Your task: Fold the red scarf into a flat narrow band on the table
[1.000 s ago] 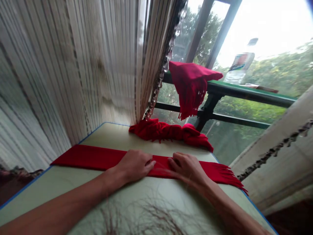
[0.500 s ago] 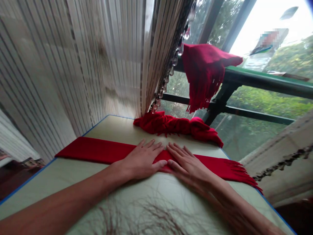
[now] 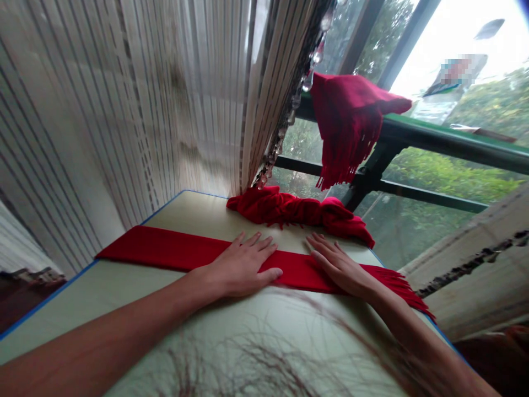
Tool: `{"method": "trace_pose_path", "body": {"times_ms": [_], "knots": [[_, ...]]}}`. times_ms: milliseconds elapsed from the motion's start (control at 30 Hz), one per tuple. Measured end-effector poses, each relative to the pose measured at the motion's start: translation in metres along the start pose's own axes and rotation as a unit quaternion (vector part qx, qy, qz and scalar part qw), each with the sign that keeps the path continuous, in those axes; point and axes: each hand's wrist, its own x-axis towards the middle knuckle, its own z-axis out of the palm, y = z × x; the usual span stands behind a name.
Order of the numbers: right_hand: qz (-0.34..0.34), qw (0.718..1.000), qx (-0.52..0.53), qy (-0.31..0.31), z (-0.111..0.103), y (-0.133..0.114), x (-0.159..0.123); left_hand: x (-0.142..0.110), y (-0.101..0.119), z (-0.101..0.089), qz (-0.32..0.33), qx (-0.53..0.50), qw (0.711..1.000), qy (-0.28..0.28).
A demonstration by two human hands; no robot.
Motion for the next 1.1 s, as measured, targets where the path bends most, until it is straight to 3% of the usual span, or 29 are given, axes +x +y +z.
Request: {"method": "trace_pose_path", "body": {"times_ms": [433,700,800,967,1100], "knots": [[0.019,1.000,-0.009,0.020,-0.002,0.011,-0.008,-0.002,0.002,-0.001,-0.007,-0.012,1.000,0.000],[0.103,0.993,-0.057,-0.001,-0.004,0.042,-0.028,-0.001,0.000,0.002,0.001,-0.015,1.000,0.009],[0.112,0.992,-0.052,0.018,-0.008,0.045,-0.029,-0.001,0.000,0.002,0.000,-0.015,1.000,0.007],[0.018,0.999,-0.005,0.050,-0.010,0.009,-0.026,-0.002,0.002,0.000,-0.002,-0.012,1.000,0.002],[-0.062,0.998,0.007,-0.009,-0.008,-0.031,-0.022,-0.002,0.002,-0.001,-0.005,-0.011,1.000,-0.005]]}}
